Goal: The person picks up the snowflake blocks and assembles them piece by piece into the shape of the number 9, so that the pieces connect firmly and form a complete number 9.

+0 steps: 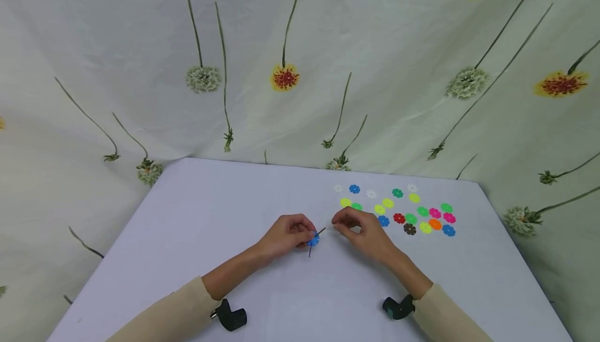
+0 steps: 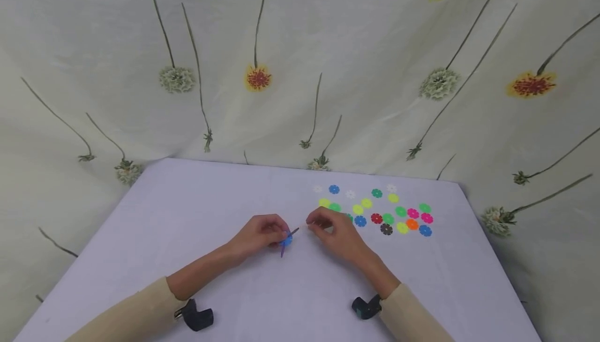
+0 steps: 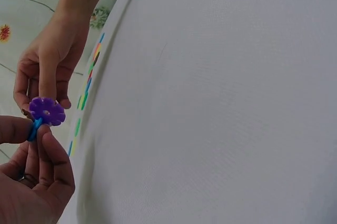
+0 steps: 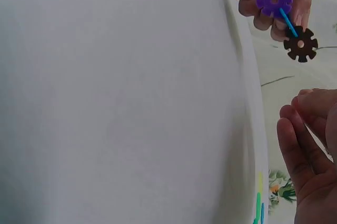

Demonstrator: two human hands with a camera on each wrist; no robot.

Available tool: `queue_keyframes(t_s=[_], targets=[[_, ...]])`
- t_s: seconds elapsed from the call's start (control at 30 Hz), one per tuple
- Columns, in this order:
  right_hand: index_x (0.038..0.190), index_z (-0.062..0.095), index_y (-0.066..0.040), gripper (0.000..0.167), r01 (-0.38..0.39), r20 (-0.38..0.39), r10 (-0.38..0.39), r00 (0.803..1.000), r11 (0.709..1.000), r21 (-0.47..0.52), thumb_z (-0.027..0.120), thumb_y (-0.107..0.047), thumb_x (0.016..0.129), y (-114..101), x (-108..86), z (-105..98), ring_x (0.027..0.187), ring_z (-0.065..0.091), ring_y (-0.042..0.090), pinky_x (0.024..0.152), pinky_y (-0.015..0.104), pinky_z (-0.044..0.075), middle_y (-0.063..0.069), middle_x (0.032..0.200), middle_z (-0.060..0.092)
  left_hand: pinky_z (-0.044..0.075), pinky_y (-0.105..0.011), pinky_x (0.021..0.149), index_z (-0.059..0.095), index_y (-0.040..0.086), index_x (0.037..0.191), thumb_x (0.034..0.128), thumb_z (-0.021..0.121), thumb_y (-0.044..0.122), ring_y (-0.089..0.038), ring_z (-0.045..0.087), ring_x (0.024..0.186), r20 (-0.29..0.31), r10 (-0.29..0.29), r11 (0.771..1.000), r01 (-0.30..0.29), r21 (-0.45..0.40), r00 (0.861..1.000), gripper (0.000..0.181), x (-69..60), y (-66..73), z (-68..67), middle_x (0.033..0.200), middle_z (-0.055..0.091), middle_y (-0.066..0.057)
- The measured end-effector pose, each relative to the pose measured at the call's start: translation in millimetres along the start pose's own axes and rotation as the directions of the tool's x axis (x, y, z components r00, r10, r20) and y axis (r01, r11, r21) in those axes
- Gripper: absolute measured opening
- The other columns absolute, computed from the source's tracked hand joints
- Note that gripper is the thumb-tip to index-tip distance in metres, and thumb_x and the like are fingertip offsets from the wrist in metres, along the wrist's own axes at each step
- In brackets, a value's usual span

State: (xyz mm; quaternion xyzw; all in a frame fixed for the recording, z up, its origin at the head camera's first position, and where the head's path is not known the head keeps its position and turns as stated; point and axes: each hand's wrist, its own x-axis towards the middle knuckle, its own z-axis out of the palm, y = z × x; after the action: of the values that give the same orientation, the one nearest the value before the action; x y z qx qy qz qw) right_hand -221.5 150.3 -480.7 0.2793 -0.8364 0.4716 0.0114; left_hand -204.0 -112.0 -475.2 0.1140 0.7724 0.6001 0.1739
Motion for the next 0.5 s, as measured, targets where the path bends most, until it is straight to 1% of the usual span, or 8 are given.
queue_keyframes(t_s=[0.1,0.17,0.27,0.33,0.4,0.5], targets=[[0.115,0.075,-0.011,0.014,-0.019,-0.011,0.019,1.000,1.000,-0.024,0.074,-0.011,0.101,10,6.4,-4,0.097,0.073,0.013,0.090,0.026,0.061,0.003,0.109,0.080,0.059,-0.023,0.077,0.073,0.002,0.111,0.0988,0.073,0.012,-0.009,0.068,0.078,0.001,-0.004,1.000,0.004,-0.011,1.000,0.016,-1.2,0.4,-1.3,0.086,0.070,0.001],[0.116,0.074,-0.011,0.015,-0.048,-0.025,0.046,0.999,0.998,-0.047,0.075,-0.012,0.101,16,12.0,-7,0.097,0.072,0.013,0.088,0.025,0.060,0.002,0.109,0.079,0.059,-0.022,0.077,0.072,0.001,0.112,0.0988,0.072,0.012,-0.009,0.067,0.077,0.000,-0.009,1.000,0.009,-0.013,1.000,0.017,-2.3,1.2,-1.8,0.086,0.069,0.001],[0.116,0.073,-0.012,0.016,-0.090,-0.064,0.084,0.994,0.991,-0.096,0.076,-0.014,0.100,25,21.6,-10,0.095,0.070,0.014,0.084,0.025,0.059,0.001,0.106,0.078,0.057,-0.022,0.075,0.072,0.000,0.112,0.0986,0.072,0.012,-0.009,0.066,0.077,-0.001,-0.012,1.000,0.012,-0.017,1.000,0.018,-3.9,2.1,-2.7,0.086,0.070,0.001],[0.116,0.073,-0.012,0.016,-0.128,-0.094,0.116,0.989,0.983,-0.130,0.077,-0.016,0.100,30,29.2,-13,0.095,0.069,0.015,0.084,0.027,0.058,0.001,0.105,0.078,0.056,-0.022,0.074,0.072,0.000,0.113,0.0985,0.072,0.012,-0.009,0.064,0.077,-0.003,-0.016,1.000,0.016,-0.021,1.000,0.019,-4.8,2.9,-3.3,0.086,0.070,0.002],[0.114,0.073,-0.013,0.015,-0.158,-0.116,0.139,0.984,0.972,-0.177,0.076,-0.017,0.100,36,37.5,-15,0.096,0.068,0.018,0.086,0.031,0.056,0.002,0.104,0.077,0.054,-0.022,0.074,0.071,-0.001,0.113,0.0984,0.072,0.012,-0.010,0.063,0.077,-0.004,-0.020,1.000,0.020,-0.022,1.000,0.019,-5.7,3.0,-4.0,0.086,0.071,0.002],[0.112,0.074,-0.011,0.013,-0.196,-0.132,0.168,0.977,0.951,-0.241,0.075,-0.017,0.100,40,51.0,-17,0.098,0.067,0.022,0.091,0.038,0.053,0.005,0.104,0.077,0.054,-0.021,0.073,0.071,-0.001,0.113,0.0980,0.072,0.012,-0.010,0.063,0.077,-0.007,-0.024,0.999,0.023,-0.024,1.000,0.020,-6.8,3.6,-4.9,0.086,0.072,0.001]])
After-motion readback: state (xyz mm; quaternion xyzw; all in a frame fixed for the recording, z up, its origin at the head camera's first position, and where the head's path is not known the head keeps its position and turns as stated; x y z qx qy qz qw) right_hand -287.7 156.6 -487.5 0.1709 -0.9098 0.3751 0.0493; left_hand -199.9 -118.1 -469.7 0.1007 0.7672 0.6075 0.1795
